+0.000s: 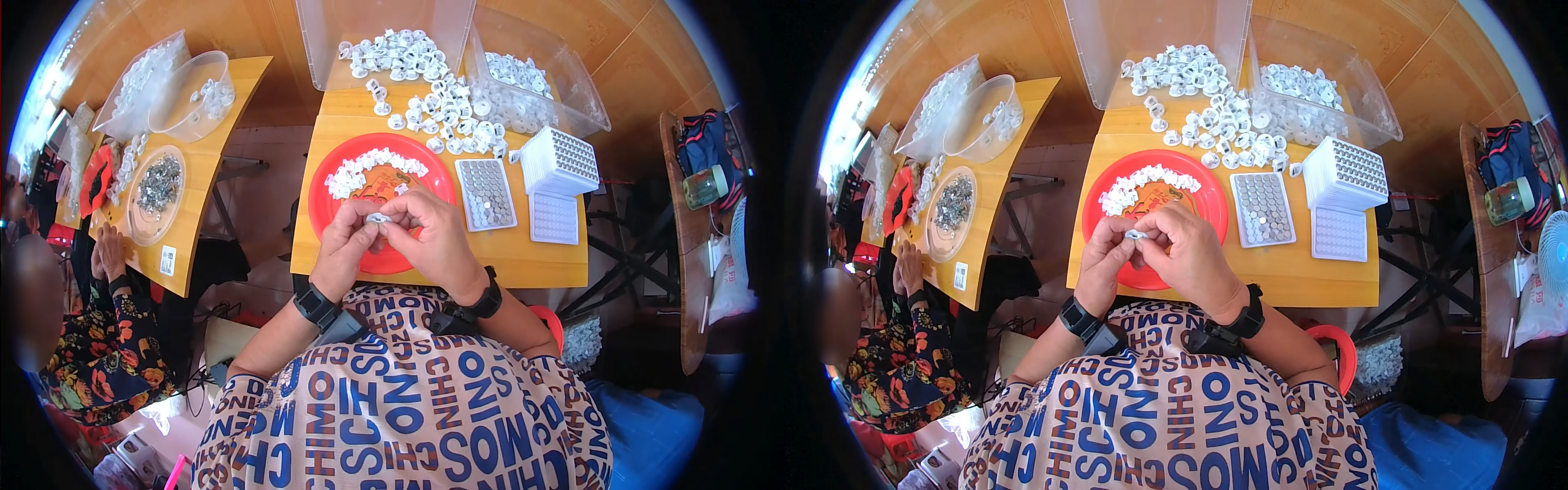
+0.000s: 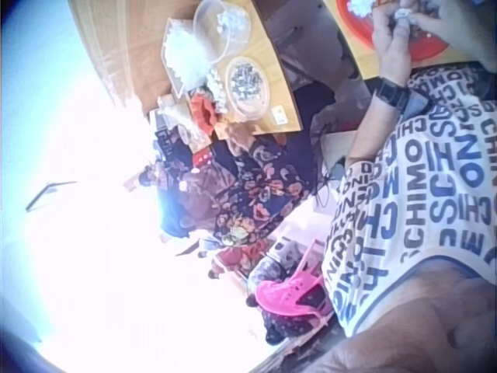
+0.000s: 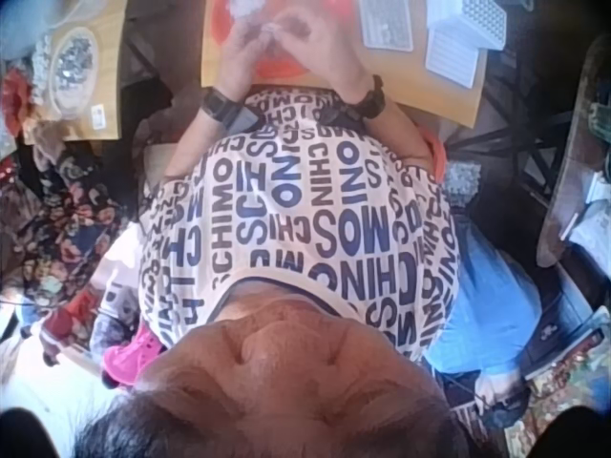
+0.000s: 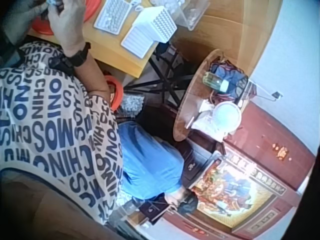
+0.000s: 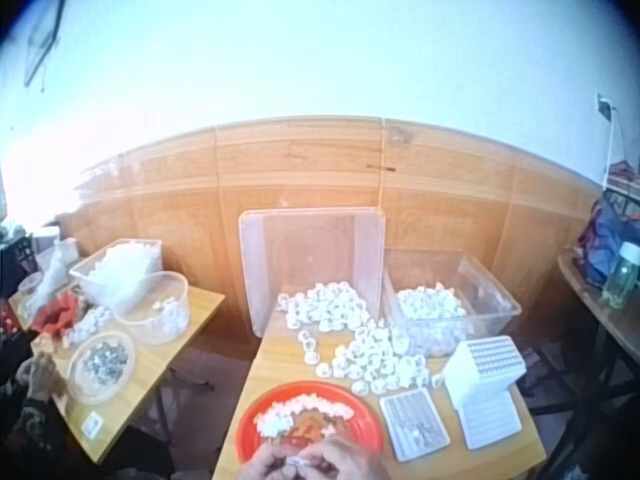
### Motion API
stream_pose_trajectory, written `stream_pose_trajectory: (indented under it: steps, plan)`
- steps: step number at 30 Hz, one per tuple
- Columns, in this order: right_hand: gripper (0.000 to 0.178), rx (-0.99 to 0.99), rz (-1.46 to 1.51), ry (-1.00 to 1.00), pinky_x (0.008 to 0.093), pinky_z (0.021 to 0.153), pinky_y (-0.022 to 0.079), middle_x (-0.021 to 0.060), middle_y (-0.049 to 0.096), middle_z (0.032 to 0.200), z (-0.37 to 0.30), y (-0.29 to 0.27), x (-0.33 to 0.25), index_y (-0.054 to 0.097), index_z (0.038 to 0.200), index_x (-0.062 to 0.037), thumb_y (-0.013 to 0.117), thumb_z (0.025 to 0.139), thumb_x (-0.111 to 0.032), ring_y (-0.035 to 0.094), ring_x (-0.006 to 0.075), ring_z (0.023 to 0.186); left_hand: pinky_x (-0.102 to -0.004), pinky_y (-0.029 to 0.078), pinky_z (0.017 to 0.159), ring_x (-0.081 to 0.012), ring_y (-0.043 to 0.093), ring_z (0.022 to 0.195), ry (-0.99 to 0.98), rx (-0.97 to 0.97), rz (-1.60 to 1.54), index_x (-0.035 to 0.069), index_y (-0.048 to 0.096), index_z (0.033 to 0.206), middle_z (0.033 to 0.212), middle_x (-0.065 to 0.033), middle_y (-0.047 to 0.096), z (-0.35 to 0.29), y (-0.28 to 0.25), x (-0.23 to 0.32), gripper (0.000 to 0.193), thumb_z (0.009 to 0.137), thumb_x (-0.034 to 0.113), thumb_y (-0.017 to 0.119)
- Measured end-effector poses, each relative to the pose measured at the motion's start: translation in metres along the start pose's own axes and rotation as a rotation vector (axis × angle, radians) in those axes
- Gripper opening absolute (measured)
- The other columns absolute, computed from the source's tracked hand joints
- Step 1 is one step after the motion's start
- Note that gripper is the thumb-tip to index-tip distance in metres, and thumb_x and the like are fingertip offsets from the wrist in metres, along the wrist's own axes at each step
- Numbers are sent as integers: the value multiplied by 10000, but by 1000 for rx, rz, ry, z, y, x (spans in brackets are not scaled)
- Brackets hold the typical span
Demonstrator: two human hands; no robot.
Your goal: Assembling small white plastic parts with grey internal components on a table.
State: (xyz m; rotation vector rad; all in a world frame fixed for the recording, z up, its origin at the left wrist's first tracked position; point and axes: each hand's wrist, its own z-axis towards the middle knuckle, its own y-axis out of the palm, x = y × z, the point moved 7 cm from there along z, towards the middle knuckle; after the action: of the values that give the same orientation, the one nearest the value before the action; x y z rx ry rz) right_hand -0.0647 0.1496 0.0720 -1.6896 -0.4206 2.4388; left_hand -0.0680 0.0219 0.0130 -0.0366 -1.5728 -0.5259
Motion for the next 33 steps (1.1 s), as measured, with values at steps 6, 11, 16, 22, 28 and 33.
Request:
stream_pose_trajectory:
  steps: [6, 11, 16, 22, 28, 33]
  plan:
    - [121, 23, -72, -21, 292, 596, 531, 101, 600, 787, -1, 1, -6, 578, 867, -13, 669, 789, -4, 653, 207, 669, -227, 456, 682, -89, 533, 780, 90, 54, 147, 29, 522, 1074, 931, -38, 579, -1, -2, 8, 130, 951, 35, 481]
    - [128, 30, -100, -53, 301, 594, 528, 106, 607, 770, -2, 2, -10, 572, 854, -18, 675, 778, -7, 650, 220, 669, -221, 456, 673, -76, 532, 766, 137, 61, 224, 22, 537, 1045, 919, -30, 584, -3, 1, 17, 116, 947, 11, 475]
    - [119, 49, -147, -104, 327, 575, 515, 115, 607, 771, -3, 1, -11, 570, 848, -17, 665, 779, 3, 639, 255, 657, -211, 451, 655, -63, 526, 747, 169, 70, 303, 21, 547, 1026, 888, -21, 585, -3, 5, 22, 108, 946, 8, 476]
    - [101, 87, -149, -105, 326, 565, 503, 117, 625, 764, -2, -4, -4, 583, 869, -11, 643, 792, 14, 637, 252, 645, -237, 481, 673, -99, 565, 749, 100, 79, 387, 8, 547, 1030, 857, -38, 596, 4, 6, 19, 135, 923, -9, 467]
    - [113, -136, 104, 236, 279, 586, 494, 111, 662, 766, 0, 6, 25, 592, 944, 9, 616, 834, -5, 648, 141, 665, -231, 476, 648, -106, 571, 732, -75, 80, -16, 37, 521, 1076, 893, -53, 600, 3, -6, -13, 177, 917, 12, 449]
    - [131, -111, -75, 179, 288, 584, 484, 91, 628, 724, 0, 7, 13, 603, 935, -5, 648, 814, -28, 626, 163, 635, -224, 470, 640, -94, 557, 720, -114, 80, -34, 38, 510, 1013, 862, -50, 599, 2, -8, -11, 115, 919, 7, 450]
